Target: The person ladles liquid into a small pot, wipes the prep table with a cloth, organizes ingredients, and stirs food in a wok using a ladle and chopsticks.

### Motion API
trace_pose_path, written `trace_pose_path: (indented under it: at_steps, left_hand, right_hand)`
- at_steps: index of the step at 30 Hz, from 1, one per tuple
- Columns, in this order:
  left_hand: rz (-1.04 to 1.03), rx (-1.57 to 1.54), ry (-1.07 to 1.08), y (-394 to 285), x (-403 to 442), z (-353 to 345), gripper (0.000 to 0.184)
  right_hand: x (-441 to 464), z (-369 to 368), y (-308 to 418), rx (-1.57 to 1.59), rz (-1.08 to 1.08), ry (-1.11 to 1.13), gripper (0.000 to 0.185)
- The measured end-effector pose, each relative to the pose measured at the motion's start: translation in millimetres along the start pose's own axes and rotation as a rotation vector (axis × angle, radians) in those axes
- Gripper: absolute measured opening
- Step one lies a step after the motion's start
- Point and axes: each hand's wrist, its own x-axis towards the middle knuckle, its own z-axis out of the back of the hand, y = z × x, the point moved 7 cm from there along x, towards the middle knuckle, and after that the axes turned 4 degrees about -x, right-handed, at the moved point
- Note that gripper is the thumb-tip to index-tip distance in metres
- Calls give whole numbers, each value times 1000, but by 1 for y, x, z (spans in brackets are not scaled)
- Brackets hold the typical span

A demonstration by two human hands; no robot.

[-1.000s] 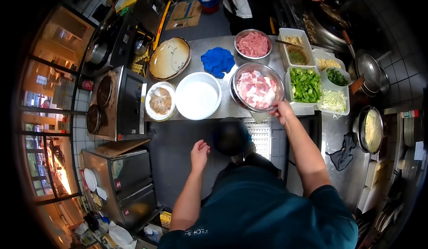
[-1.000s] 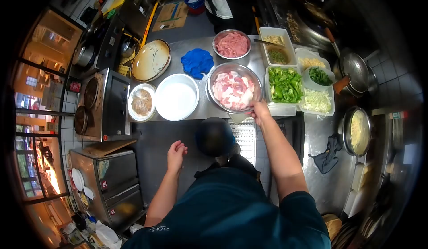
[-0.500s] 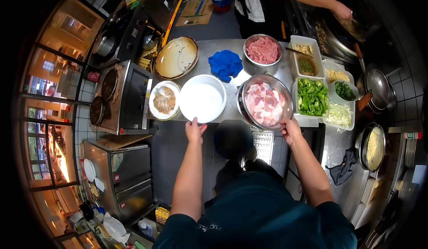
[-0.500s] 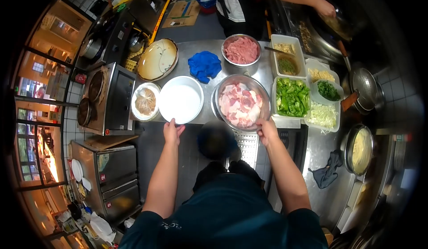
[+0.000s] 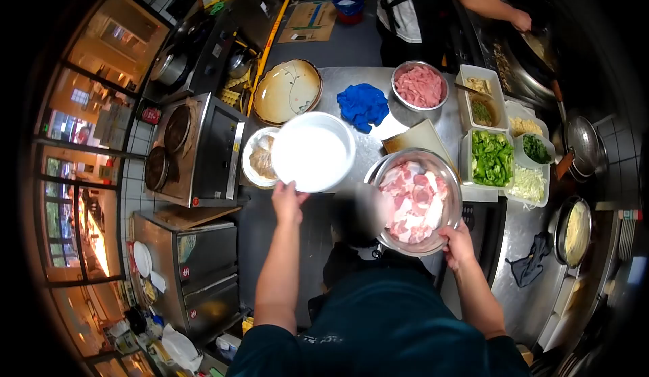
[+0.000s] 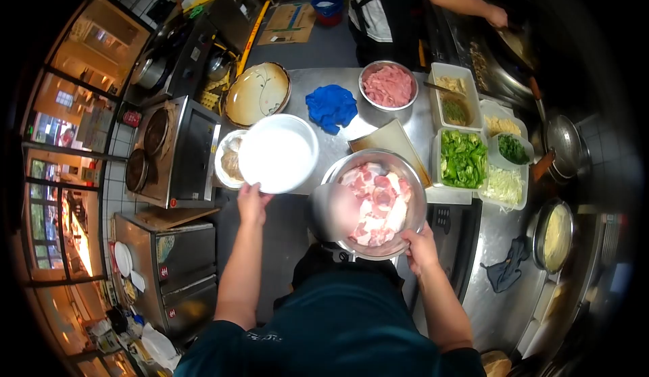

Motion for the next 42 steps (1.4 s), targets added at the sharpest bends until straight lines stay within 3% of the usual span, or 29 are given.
trace_pose_path:
  at_steps: [3,8,12,15,17,19,21,23,25,27,28,30,33,36,40,42]
  left_hand:
    - [-127,-120,6,-61,48,2,27]
    - [-161,46,110,-118,203,-19,32]
    - [-72,260,132,-101,307,-39,29]
    - [-46,433,131,-82,333,-37,35]
    - [-5,723,144,-92,322,-38,38]
    - [-571,1081,-4,-117,300,-40,44]
    - [-490,1095,193,-124,252,-52,55]
    - [-860,1098,295,-118,202,-59,56]
    - [-951,1120,446,-113,133,-72,55]
    - [-1107,1157,628,-97,94,-77,56]
    - [-1108,1143,693,-93,78,-82,57]
    - [-1117,1108,826,-91,48,-100,61]
    - [-1008,1038,906,-92,34,-146,64]
    - [-949,1177,960,-59,64,-210,70]
    - [-793,1336,942,0,110,-310,84]
    - [-710,1598,813,30,129,-345,88]
  right_hand:
    - [-9,-39,-15,29,5,28,49]
    - [4,-114,-52,26,13,-32,54]
    - [47,-182,-81,129,96,-27,60]
    - [93,-218,-105,93,210,-99,57]
    - [115,-240,-118,102,216,-127,56]
    - [128,-245,-127,-33,226,-176,55]
    - [134,-252,-126,-78,270,-177,56]
    - [124,-251,-114,-298,249,-158,53]
    - [88,-239,-76,-616,164,-211,55]
    - [76,-200,-56,-966,639,-586,55]
    - [71,-179,-42,-1224,755,-775,53]
    - [68,-142,-20,-1498,646,-818,60]
    - [93,-111,-16,-1681,425,-584,62]
    - [89,-104,-7,-1532,703,-708,63]
    - [91,-49,-30,-1024,466,-971,70]
    - [103,-34,-41,-767,275,-807,74]
